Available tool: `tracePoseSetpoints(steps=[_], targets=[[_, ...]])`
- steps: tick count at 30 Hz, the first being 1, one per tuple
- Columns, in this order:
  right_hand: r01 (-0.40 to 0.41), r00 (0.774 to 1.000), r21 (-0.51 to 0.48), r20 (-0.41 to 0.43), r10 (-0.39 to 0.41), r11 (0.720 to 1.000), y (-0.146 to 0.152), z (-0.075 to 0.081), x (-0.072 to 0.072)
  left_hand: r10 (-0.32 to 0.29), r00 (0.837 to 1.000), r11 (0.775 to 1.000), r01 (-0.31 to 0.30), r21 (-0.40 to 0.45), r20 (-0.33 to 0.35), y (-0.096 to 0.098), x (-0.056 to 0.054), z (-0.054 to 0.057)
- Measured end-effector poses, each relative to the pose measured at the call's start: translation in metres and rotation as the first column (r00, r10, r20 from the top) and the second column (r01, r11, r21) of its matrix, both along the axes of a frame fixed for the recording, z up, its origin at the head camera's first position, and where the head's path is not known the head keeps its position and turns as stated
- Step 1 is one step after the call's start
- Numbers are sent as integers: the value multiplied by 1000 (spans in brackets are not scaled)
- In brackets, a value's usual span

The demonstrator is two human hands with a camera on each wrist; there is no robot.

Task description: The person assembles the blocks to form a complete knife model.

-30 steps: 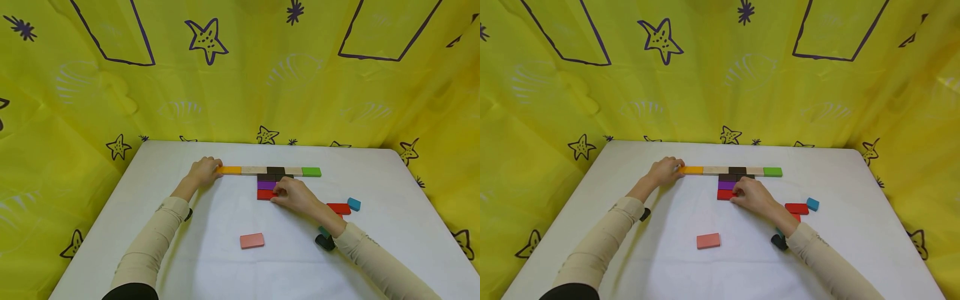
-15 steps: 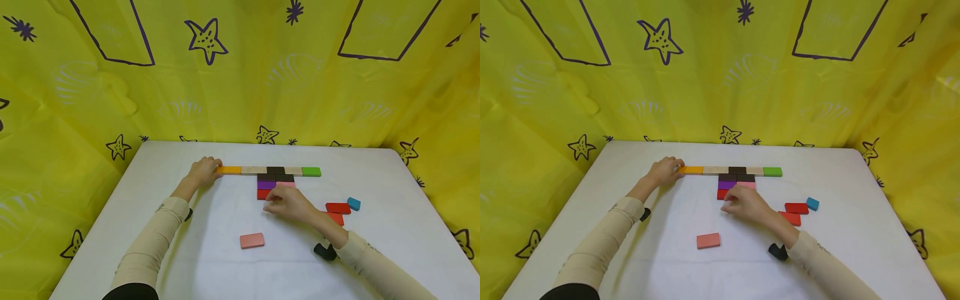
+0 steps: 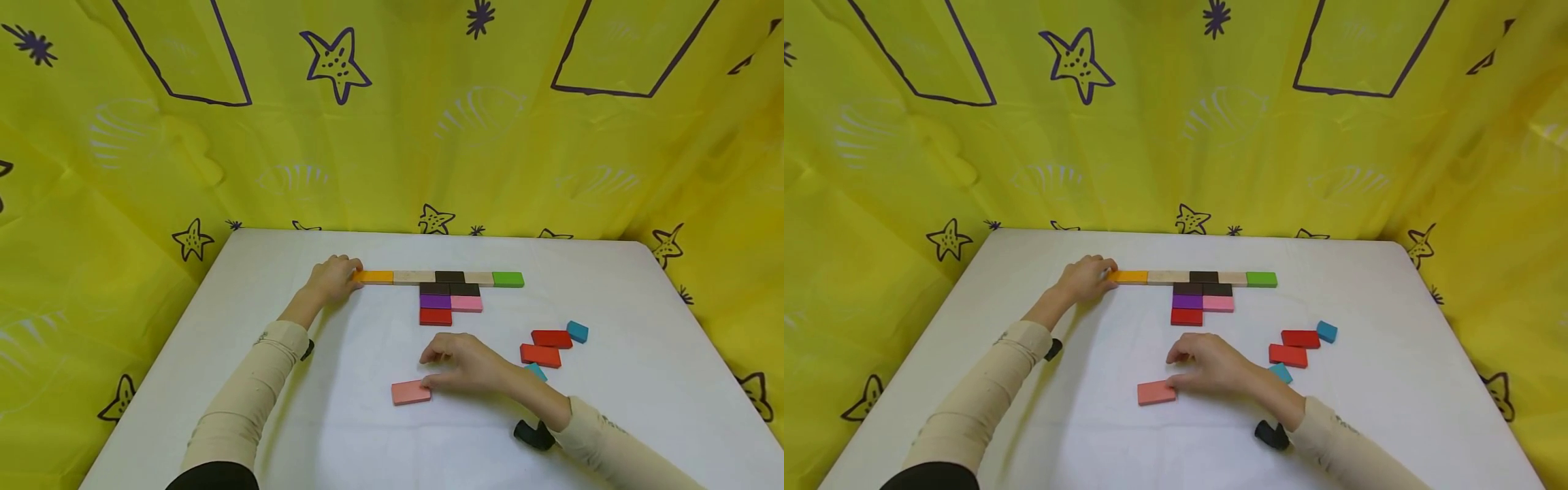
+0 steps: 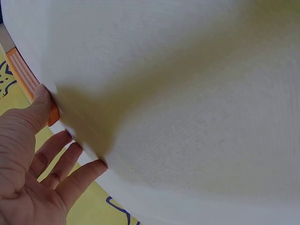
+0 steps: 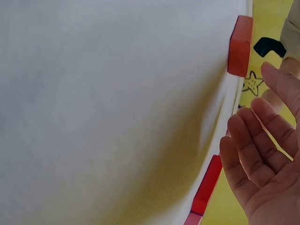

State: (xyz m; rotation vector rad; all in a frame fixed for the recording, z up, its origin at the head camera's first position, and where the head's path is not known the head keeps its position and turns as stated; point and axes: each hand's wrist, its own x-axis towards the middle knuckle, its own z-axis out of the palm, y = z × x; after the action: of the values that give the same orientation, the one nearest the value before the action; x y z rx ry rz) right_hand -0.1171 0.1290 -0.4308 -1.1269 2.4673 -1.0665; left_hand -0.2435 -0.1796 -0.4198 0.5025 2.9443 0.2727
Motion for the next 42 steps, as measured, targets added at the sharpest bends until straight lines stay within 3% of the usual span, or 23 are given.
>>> tracePoseSetpoints(steps=[9, 20, 42], targets=[[-65, 996, 38, 68, 63, 997, 0, 2, 9, -10, 1000, 1000, 10, -5, -10, -1, -1, 1], [-94, 993, 55, 74, 90, 994, -2, -1, 13, -16, 1000, 1000, 15, -8, -6, -2, -3, -1], [-36, 998, 28, 60, 34, 999, 4, 0, 17, -1, 1000, 1000, 2, 9, -2, 0, 1, 0]])
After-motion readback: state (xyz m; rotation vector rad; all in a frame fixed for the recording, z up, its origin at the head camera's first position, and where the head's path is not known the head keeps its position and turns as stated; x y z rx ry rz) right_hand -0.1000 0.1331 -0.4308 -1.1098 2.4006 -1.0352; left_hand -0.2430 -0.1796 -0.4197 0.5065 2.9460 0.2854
